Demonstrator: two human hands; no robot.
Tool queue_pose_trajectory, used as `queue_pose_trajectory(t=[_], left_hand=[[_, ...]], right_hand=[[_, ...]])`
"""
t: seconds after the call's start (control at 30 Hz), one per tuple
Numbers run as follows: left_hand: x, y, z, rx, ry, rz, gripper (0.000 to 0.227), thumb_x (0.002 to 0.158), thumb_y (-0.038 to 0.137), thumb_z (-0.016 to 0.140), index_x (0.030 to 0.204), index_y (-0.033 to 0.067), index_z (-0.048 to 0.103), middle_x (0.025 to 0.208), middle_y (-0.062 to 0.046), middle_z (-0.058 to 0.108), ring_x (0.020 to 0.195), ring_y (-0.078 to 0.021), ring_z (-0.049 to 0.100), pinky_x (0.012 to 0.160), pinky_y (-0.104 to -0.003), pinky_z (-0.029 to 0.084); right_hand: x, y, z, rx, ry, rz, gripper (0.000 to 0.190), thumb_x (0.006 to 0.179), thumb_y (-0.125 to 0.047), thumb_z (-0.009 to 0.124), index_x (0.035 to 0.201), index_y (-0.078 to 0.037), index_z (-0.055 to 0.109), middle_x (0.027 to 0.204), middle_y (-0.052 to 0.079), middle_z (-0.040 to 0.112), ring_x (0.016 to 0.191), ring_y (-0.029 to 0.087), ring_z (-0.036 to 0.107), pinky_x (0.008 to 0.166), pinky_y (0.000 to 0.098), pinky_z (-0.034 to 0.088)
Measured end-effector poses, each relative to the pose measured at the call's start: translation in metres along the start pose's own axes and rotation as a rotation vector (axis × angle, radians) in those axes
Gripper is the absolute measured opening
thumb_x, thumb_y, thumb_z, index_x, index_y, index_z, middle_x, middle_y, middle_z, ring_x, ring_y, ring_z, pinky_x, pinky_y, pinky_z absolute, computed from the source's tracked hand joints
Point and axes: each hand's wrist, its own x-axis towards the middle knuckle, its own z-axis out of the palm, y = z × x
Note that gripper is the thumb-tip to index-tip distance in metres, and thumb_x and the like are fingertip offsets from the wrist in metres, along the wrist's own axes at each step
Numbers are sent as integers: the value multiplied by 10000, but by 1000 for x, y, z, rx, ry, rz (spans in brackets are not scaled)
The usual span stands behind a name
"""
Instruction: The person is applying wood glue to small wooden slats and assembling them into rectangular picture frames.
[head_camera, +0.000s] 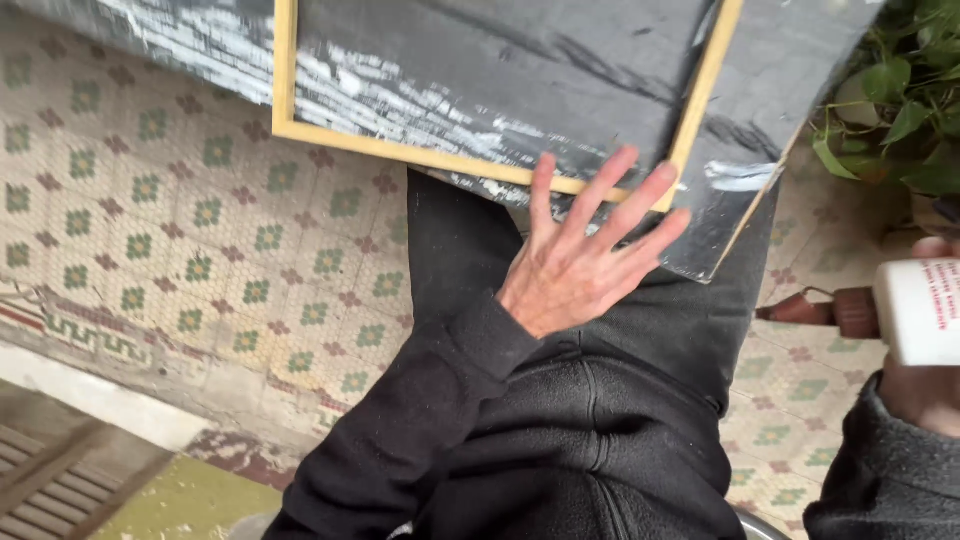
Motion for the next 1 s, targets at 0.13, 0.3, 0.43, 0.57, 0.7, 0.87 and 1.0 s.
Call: queue_pose_trajectory(t=[0.13, 0.3, 0.43, 0.57, 0.7, 0.87, 1.0], left_hand=[[5, 12, -16, 9, 39, 38, 617, 984, 281, 821, 1537, 278, 547, 1650, -37, 367, 1576, -290, 310, 1271, -696, 88], [8, 19, -5, -260, 202, -123, 492, 978, 358, 841, 1357, 159, 597, 1365, -74, 554, 1316, -249, 551, 1297, -632, 313], [35, 20, -19, -282, 168, -305, 562, 961, 404, 801, 1396, 141, 562, 1339, -57, 583, 1269, -205, 584, 1205, -522, 386], [78, 11, 12, -276, 169, -374, 802, 959, 346, 738, 1573, 29, 333, 1291, -114, 597, 1122, -237, 600, 1025, -451, 440], [92, 19, 12, -247, 77, -421, 807, 958, 11, 590, 1677, 43, 224, 1117, -109, 610, 937, -203, 611, 820, -371, 463], [40, 37, -56, -237, 8, -320, 764, 949, -48, 559, 1634, 21, 229, 1024, -101, 571, 906, -224, 545, 822, -373, 450], [3, 3, -73, -76, -85, -365, 709, 939, -82, 590, 1605, 21, 370, 946, -67, 571, 849, -225, 521, 802, -401, 424]], right_hand=[[-16, -7, 1, 246, -97, 60, 385, 1066, -459, 756, 1331, -209, 629, 1261, -79, 598, 1293, 100, 581, 1012, 356, 600], [-17, 42, -46, 531, -183, 36, 265, 1083, -288, 782, 1253, -142, 638, 1281, 32, 659, 1257, 185, 643, 1087, 324, 599], [-13, 20, -25, 665, -124, 140, 257, 1110, -229, 738, 1269, -101, 583, 1259, 45, 651, 1270, 197, 633, 1053, 347, 603], [4, -2, -2, 928, -205, 197, 372, 1010, -190, 785, 1275, -79, 548, 1267, 109, 687, 1244, 265, 679, 950, 450, 625], [-12, -10, -2, 864, -161, 211, 435, 1085, -230, 783, 1376, -62, 507, 1293, 180, 646, 1281, 264, 665, 962, 507, 609], [-6, 3, -14, 857, -165, 134, 511, 944, -204, 837, 1306, -50, 512, 1253, 151, 642, 1306, 252, 666, 875, 465, 626], [7, 15, -12, 751, -178, 69, 572, 830, -265, 885, 1257, -72, 556, 1306, 78, 652, 1241, 222, 656, 932, 449, 615]])
